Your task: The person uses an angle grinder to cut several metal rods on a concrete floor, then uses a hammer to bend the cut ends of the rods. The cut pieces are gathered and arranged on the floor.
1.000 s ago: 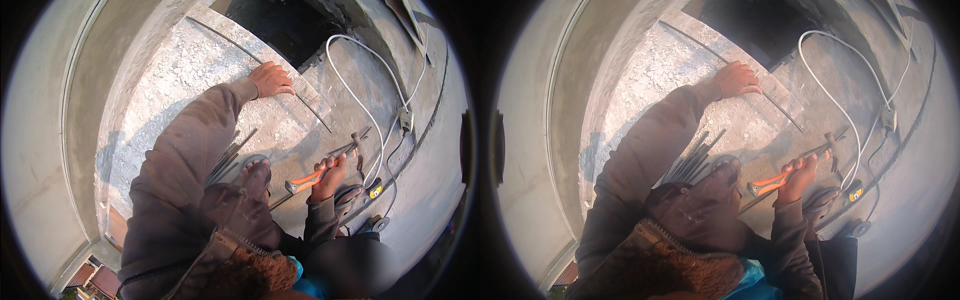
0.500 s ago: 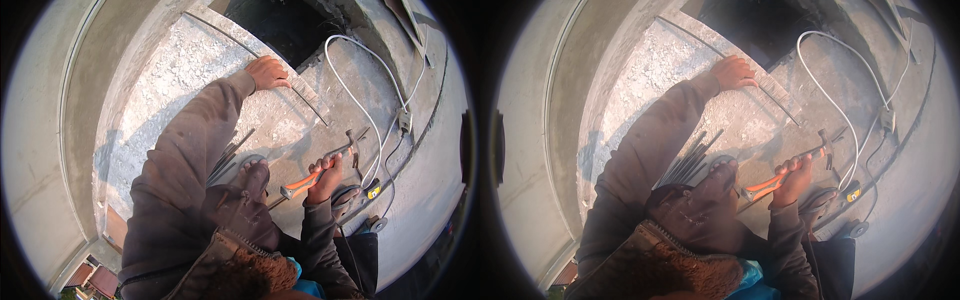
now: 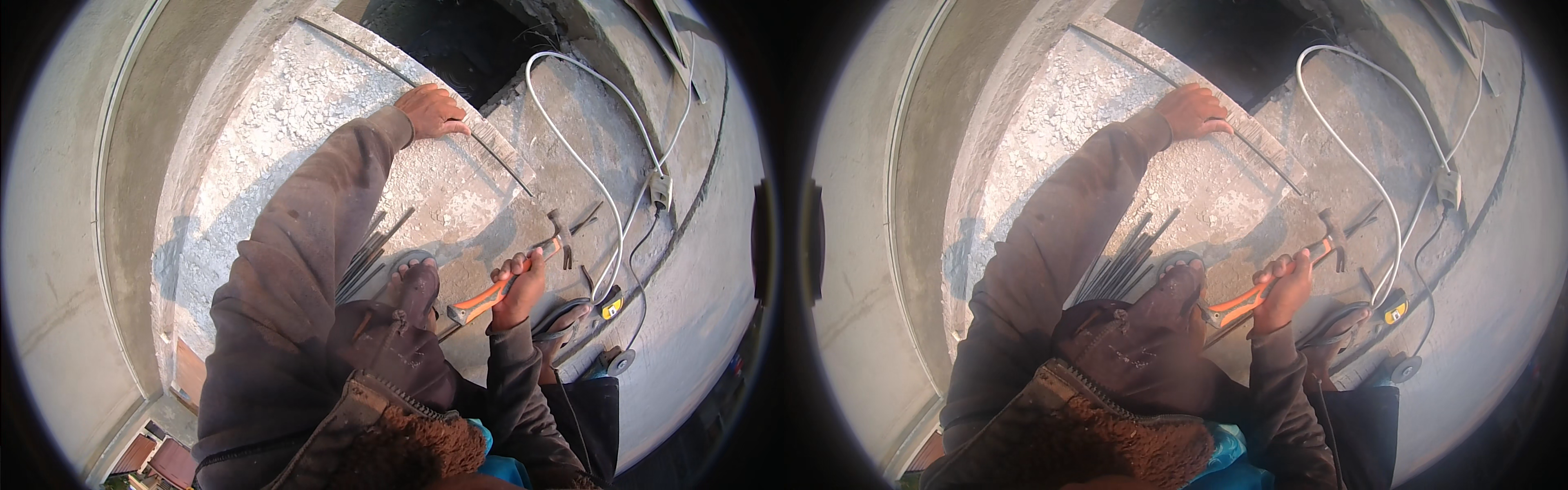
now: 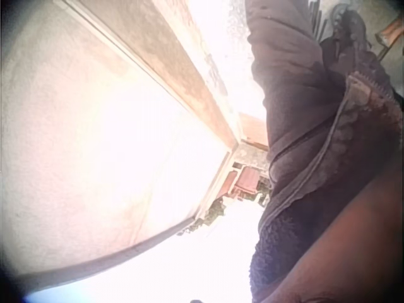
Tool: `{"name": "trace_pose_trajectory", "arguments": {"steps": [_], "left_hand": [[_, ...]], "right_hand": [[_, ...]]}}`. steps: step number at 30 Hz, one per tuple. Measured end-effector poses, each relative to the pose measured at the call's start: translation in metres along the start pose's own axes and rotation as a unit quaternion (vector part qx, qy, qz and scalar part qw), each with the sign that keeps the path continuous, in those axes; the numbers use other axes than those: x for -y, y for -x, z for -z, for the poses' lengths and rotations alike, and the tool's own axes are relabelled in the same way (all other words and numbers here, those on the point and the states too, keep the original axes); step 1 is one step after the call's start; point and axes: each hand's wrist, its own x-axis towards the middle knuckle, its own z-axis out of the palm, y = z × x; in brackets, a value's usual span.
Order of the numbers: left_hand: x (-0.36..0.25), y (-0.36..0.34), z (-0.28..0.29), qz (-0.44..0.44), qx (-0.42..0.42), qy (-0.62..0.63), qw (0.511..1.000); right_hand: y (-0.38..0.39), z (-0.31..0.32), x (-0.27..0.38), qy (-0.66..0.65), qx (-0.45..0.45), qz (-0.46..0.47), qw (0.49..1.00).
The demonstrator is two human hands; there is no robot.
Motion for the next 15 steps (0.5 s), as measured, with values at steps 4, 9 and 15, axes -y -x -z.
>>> {"name": "trace_pose_trajectory", "arguments": {"steps": [4, 9, 15], "left_hand": [[0.000, 0.000, -0.001, 0.003, 0.023, 0.003, 1.000], [0.000, -0.001, -0.001, -0.001, 0.028, -0.005, 1.000], [0.002, 0.002, -0.004, -0.008, 0.035, -0.012, 0.999]], "right_hand": [[-0.002, 0.003, -0.005, 0.006, -0.002, -0.007, 1.000], [-0.004, 0.004, -0.009, 0.002, -0.008, -0.016, 1.000], [-0.002, 0.001, -0.013, 0.019, -0.014, -0.028, 0.999]]}}
